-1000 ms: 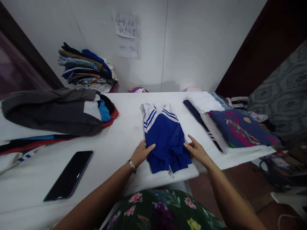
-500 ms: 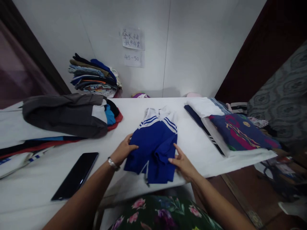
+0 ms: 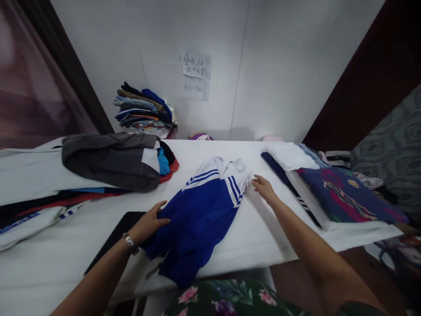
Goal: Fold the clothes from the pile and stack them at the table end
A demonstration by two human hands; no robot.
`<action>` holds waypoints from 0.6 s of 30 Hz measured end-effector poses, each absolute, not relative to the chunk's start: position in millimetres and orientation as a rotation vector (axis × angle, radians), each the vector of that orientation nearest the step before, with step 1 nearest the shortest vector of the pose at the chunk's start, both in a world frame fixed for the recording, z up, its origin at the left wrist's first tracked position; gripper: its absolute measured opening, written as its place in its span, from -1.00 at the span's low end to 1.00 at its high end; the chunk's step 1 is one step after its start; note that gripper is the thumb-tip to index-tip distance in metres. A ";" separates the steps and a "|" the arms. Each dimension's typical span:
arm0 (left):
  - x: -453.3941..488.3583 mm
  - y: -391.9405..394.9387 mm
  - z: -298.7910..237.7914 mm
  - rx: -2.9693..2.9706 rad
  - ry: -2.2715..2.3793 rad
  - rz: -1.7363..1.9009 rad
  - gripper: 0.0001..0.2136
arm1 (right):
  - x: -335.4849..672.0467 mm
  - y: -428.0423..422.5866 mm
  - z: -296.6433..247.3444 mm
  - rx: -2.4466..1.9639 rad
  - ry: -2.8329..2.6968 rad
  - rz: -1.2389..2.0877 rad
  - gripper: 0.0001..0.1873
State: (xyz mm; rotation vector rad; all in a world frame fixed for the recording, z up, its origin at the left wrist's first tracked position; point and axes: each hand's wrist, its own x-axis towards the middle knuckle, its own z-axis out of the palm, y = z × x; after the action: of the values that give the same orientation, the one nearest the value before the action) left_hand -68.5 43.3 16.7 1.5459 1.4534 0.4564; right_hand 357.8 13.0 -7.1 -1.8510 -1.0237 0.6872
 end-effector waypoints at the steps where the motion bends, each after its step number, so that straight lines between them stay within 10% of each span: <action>1: -68.9 42.5 16.6 1.562 1.462 0.444 -0.19 | 374.3 30.1 -6.2 -1.912 -0.993 0.646 -0.37; 18: -66.3 38.7 19.5 1.610 1.436 0.403 -0.19 | 403.4 152.7 -20.2 -2.182 -1.317 0.476 -0.85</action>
State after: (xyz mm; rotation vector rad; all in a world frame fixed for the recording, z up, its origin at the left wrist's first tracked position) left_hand -66.3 38.7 19.5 1.6100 1.4357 0.4029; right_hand 403.4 152.7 -20.2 -2.1816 -1.3169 0.4757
